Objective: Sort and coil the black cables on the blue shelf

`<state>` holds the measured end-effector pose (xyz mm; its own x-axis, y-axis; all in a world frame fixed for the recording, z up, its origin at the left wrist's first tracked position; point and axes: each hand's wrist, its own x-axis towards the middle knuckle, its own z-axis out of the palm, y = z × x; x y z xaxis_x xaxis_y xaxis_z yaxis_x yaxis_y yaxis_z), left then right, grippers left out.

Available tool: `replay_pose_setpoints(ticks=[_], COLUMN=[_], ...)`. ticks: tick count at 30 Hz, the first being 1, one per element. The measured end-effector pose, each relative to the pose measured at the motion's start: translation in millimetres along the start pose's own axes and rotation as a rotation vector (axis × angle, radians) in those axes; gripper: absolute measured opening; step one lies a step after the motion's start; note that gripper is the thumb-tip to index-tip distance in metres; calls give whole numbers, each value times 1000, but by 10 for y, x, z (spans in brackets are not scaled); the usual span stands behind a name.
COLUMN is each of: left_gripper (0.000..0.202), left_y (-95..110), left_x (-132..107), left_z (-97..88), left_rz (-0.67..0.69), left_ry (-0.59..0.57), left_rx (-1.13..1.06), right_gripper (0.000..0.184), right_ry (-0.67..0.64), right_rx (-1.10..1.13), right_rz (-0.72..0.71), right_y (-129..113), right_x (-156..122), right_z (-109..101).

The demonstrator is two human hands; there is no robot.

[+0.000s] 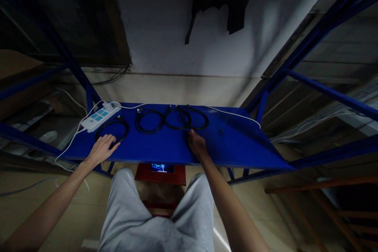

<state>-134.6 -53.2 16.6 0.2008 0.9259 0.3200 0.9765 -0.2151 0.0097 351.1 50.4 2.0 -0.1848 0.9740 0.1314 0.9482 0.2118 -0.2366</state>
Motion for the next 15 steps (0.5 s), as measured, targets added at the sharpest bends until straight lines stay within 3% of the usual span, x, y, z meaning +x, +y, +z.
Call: replay_pose_setpoints(ticks=[2,7,11,15], left_gripper=[31,67,66,60], left_y=[30,315,625,795], left_x=[54,230,353,404], left_z=[-33,-90,-5,146], left_rz=[-27,40,145,103], left_ry=[-6,8,4,35], left_rx=[-16,-56,-174,-288], right_gripper=[27,27,27,27], right_ry=[-9,-12,-5,-14], right_rx=[7,69,93,100], right_rz=[8,2,17,27], right_y=[-10,-16,-16,-37], right_x=[-1,-9,-20,-33], right_z=[-24,-70,-88,-136])
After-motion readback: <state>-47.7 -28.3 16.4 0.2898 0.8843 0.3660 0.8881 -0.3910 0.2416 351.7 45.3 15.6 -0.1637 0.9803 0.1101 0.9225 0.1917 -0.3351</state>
